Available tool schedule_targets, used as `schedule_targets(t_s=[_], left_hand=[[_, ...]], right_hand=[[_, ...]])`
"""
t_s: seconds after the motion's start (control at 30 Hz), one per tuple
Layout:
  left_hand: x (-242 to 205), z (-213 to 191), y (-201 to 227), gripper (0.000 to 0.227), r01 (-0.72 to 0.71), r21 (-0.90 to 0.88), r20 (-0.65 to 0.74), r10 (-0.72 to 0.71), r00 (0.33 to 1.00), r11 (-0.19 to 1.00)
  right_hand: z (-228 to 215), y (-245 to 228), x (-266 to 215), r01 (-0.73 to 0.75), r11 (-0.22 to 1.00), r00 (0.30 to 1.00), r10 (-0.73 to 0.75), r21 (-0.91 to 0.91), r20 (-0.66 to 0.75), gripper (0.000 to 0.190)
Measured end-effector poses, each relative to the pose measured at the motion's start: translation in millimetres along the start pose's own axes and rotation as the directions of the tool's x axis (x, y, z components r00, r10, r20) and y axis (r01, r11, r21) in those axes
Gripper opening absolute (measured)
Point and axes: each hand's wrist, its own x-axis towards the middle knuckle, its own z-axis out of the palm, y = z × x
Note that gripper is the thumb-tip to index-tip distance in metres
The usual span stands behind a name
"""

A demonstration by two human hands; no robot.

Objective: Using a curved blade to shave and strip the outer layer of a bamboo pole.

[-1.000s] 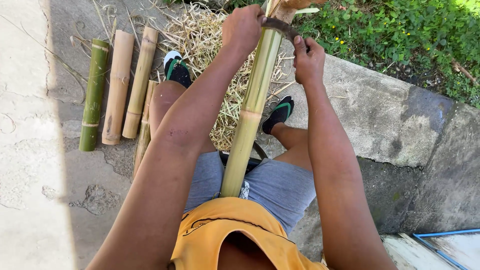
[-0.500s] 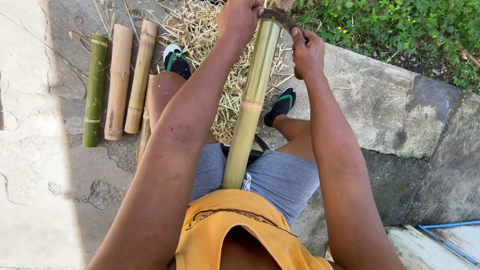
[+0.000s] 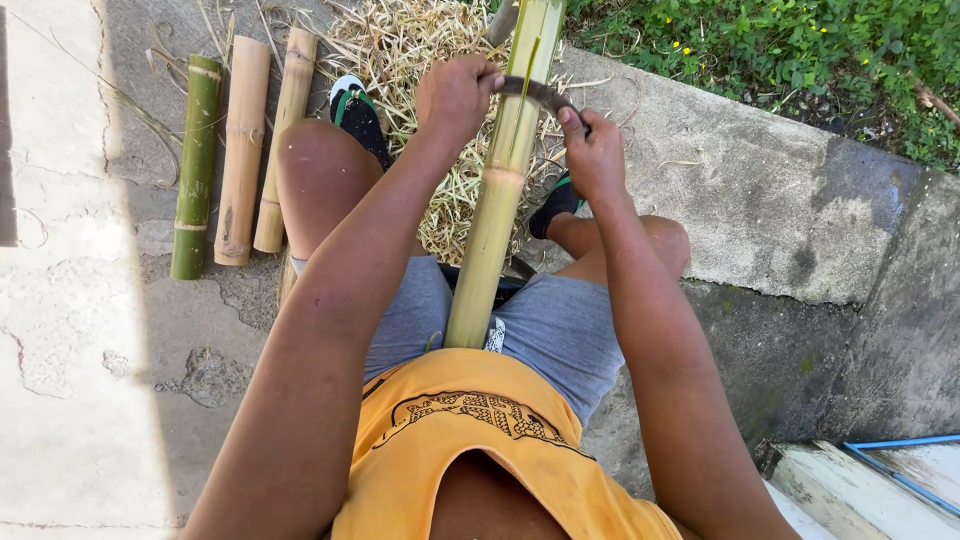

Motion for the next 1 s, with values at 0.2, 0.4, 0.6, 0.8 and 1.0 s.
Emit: schedule_targets(t_s=[0.2, 0.4, 0.6, 0.8, 1.0], left_hand=[[-80.0, -18.0, -13.1, 0.02, -0.171, 0.084, -0.048, 0.175, 0.983, 0.982], [-113.2, -28.6, -11.3, 0.016, -0.031, 0.261, 0.248, -0.037, 0.968, 0.965], [-27.8, -6.0, 17.7, 0.02, -0.008, 0.246, 0.075, -0.011, 0.997, 0.969], [70.6, 12.7, 29.2, 0.017, -0.143, 0.228, -0.13, 0.176, 0.976, 0.963], [117.3, 21.8, 30.4, 0.017, -0.241, 0.209, -0.22, 0.285, 0.933, 0.948]], right_hand=[[7.0, 1.1, -77.4, -0.046, 0.998, 0.996, 0.043, 0.034, 0.075, 0.053], [10.8, 16.8, -101.3, -0.241, 0.926, 0.932, 0.137, 0.291, 0.336, 0.049], [16.4, 18.0, -25.8, -0.264, 0.863, 0.957, 0.18, 0.431, 0.225, 0.047], [20.0, 35.6, 76.3, -0.067, 0.908, 0.997, 0.049, 0.413, 0.054, 0.05], [26.5, 54.2, 120.8, 0.092, 0.847, 0.996, -0.089, 0.523, -0.03, 0.051]])
